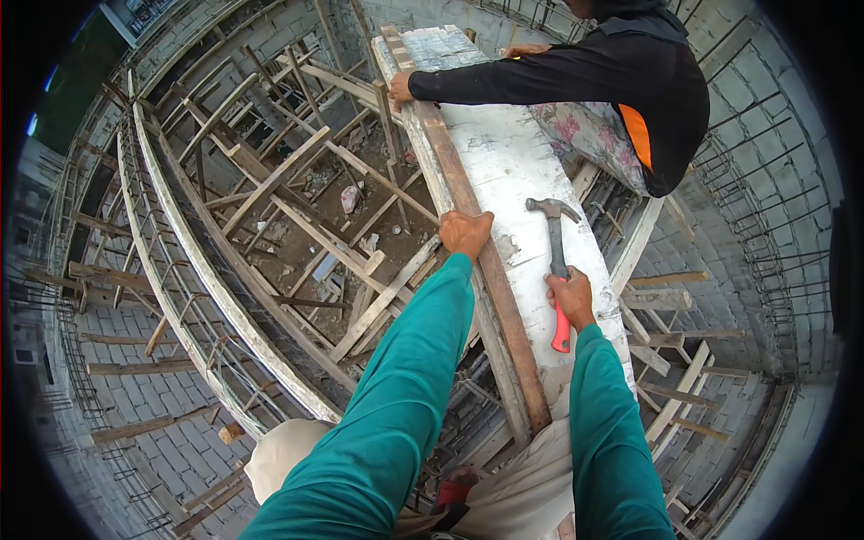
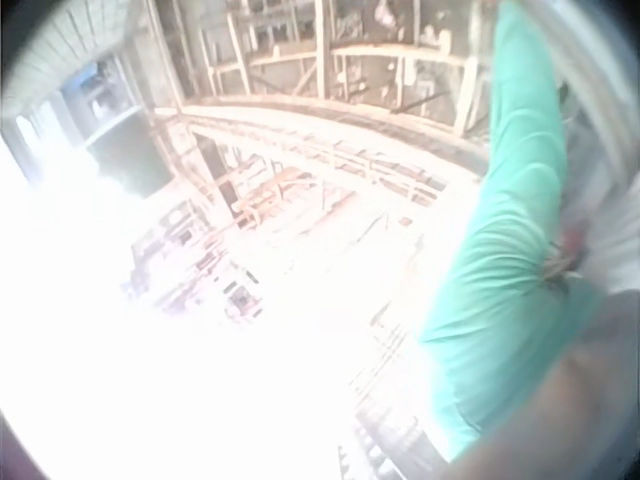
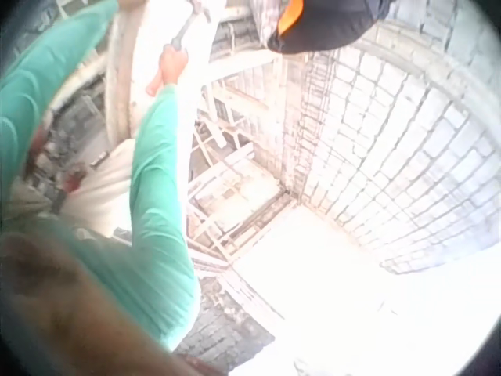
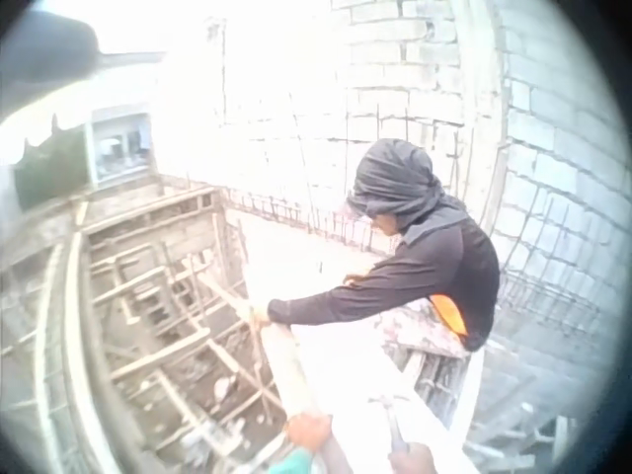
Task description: Installing and securing wooden formwork for a concrete beam using a hammer and tape measure.
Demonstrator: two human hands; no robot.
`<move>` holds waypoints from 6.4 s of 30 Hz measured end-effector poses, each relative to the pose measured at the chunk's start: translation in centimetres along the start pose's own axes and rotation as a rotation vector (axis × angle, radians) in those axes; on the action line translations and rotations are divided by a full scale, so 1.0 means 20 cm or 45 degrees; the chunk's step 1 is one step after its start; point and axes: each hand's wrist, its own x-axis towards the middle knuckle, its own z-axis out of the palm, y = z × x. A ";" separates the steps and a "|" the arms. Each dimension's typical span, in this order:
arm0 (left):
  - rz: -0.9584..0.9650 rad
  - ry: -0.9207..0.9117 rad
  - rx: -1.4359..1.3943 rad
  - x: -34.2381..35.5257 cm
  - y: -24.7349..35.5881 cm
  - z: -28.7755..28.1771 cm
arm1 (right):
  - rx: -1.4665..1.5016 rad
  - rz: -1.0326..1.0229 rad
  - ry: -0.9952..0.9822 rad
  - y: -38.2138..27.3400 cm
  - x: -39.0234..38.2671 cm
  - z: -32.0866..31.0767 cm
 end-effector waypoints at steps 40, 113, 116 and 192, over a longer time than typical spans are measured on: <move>0.093 -0.133 -0.104 0.26 -0.13 0.08 | -0.113 -0.233 -0.002 0.15 0.02 -0.07; 0.027 0.064 0.025 0.02 0.00 0.03 | 0.992 -0.347 -0.116 -0.82 -0.21 0.28; 0.036 0.073 0.028 0.02 -0.02 0.04 | 0.914 -0.352 -0.131 -0.81 -0.20 0.28; -0.012 -0.035 0.128 0.05 0.01 0.02 | -0.698 -0.233 0.285 0.96 -1.49 -0.22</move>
